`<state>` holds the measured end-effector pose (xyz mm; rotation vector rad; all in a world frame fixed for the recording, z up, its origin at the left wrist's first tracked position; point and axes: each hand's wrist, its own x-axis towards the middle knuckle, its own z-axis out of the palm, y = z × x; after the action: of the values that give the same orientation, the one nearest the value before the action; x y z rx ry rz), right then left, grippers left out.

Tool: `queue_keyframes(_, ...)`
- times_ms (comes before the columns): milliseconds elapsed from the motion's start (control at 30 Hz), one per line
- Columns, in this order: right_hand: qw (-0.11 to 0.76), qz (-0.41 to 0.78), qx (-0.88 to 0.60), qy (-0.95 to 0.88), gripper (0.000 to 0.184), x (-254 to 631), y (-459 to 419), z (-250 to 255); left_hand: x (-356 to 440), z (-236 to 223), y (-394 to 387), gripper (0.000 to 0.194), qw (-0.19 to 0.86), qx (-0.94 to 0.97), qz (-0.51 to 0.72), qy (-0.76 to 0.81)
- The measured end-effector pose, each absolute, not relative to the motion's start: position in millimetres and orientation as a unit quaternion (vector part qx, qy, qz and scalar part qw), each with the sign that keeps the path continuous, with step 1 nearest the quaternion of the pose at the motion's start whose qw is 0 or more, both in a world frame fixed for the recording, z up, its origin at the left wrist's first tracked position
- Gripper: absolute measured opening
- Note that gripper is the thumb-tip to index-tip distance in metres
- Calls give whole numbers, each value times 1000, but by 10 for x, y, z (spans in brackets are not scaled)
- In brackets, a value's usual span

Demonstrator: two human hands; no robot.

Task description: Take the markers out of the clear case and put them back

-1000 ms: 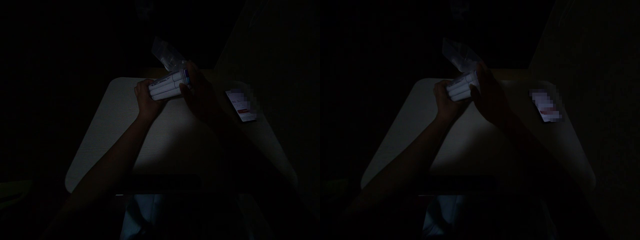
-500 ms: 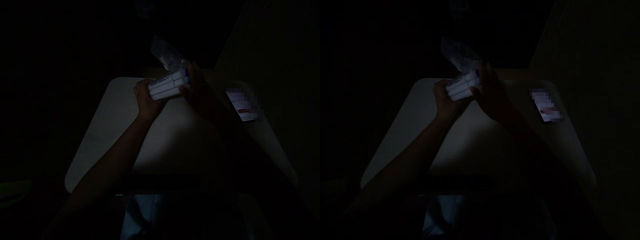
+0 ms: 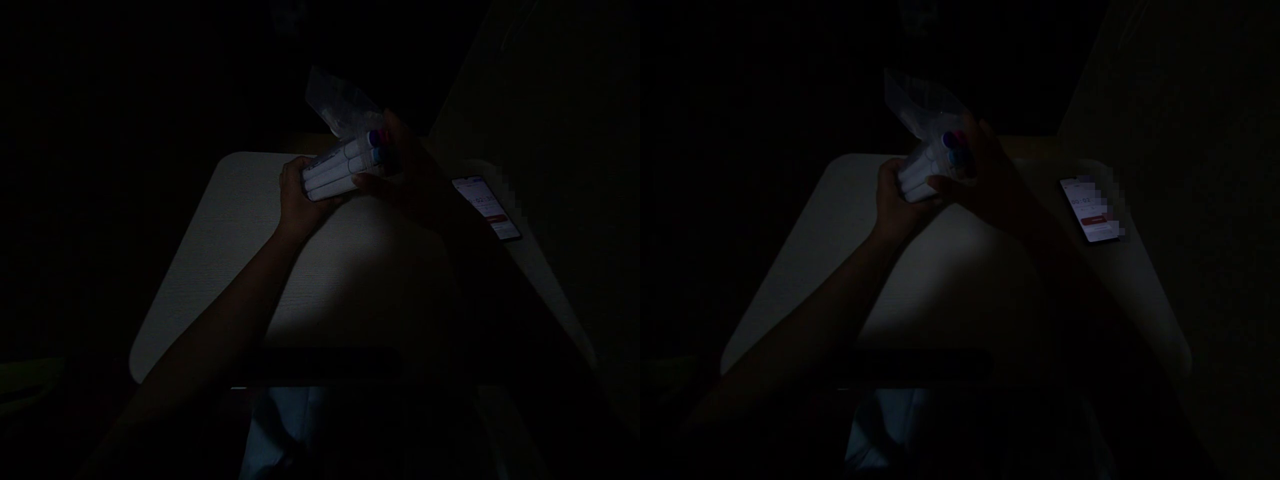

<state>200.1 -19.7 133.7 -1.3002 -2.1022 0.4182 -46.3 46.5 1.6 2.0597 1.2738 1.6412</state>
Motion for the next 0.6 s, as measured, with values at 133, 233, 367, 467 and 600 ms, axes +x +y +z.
queue_keyframes(133, 314, 178, -506, -783, 134, 1972, -252, 1457, -461, 6, 455, 110, 164, 709, 554, 406)
queue_keyframes(233, 334, 164, -500, -782, 118, 1966, -305, 1529, -449, -19, 452, 107, 221, 716, 547, 374)
queue_keyframes(367, 347, 170, -495, -778, 109, 1976, -297, 1526, -431, -66, 461, 107, 294, 724, 527, 333)
queue_keyframes(467, 367, 198, -491, -765, 105, 2018, -181, 1472, -412, -79, 453, 104, 311, 729, 516, 326)
queue_keyframes(600, 399, 225, -488, -743, 103, 2126, 46, 1391, -391, -64, 431, 99, 318, 737, 509, 311)
